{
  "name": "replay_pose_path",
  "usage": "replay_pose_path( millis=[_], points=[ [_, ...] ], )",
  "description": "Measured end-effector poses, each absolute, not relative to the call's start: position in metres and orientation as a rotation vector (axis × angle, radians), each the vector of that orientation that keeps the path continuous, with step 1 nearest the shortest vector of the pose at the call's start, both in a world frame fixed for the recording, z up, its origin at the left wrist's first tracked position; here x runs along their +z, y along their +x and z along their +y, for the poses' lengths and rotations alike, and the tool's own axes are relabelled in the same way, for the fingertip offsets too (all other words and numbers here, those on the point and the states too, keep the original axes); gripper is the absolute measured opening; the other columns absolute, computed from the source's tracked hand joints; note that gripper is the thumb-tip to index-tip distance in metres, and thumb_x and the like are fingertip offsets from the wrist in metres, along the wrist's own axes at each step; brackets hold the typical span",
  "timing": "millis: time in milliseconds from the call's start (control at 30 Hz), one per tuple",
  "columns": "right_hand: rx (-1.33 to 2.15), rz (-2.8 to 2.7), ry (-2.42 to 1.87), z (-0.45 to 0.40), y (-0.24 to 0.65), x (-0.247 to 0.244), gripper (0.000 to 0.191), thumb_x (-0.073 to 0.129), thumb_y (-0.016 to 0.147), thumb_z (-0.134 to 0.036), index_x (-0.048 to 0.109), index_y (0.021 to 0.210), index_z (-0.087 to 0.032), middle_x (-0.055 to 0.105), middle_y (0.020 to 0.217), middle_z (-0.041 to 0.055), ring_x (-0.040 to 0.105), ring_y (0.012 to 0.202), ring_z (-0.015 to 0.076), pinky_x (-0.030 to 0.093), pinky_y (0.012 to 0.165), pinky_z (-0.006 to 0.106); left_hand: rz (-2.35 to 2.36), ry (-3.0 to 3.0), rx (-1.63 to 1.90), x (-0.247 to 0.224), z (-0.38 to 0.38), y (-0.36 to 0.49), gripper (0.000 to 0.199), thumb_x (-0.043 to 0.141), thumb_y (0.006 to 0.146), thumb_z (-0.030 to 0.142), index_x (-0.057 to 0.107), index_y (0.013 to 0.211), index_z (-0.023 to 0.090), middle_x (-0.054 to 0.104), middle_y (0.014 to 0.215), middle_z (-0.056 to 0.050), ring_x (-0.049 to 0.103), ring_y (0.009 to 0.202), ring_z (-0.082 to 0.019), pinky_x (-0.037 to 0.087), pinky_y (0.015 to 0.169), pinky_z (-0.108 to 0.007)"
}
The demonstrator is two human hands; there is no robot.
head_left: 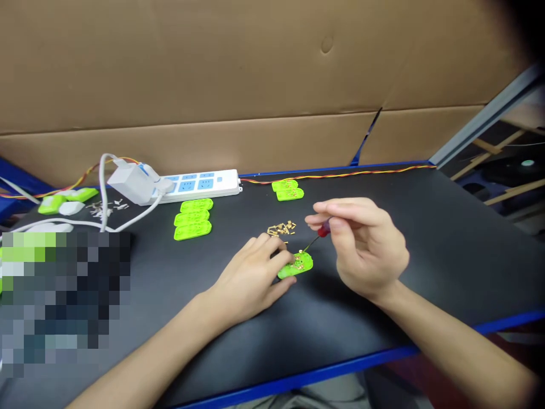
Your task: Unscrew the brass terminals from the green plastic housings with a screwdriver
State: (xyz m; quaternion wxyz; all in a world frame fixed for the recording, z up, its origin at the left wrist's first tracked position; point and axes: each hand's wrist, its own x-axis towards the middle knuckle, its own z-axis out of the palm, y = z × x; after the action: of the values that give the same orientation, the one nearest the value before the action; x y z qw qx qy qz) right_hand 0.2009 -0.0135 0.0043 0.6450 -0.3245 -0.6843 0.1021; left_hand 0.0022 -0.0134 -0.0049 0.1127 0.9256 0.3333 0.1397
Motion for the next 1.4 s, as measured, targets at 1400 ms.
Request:
replay_pose_path(
  millis=[1400],
  points=[
    [0.236,-1.671,-0.682,-0.014,0.202,0.005,0.032,0.062,0.08,0.0,0.063,0.105,-0.02,0.07,0.097,0.0038,0.073,0.088,0.0174,0.064,0.079,0.035,0.979,2.756,0.479,-0.004,-0.006,-0.002,0.03,0.059,0.09,0.045,0.065,0.104,0.02,0.065,0.1,-0.005,0.052,0.093,-0.023,0.042,0.079,-0.038]
  ],
)
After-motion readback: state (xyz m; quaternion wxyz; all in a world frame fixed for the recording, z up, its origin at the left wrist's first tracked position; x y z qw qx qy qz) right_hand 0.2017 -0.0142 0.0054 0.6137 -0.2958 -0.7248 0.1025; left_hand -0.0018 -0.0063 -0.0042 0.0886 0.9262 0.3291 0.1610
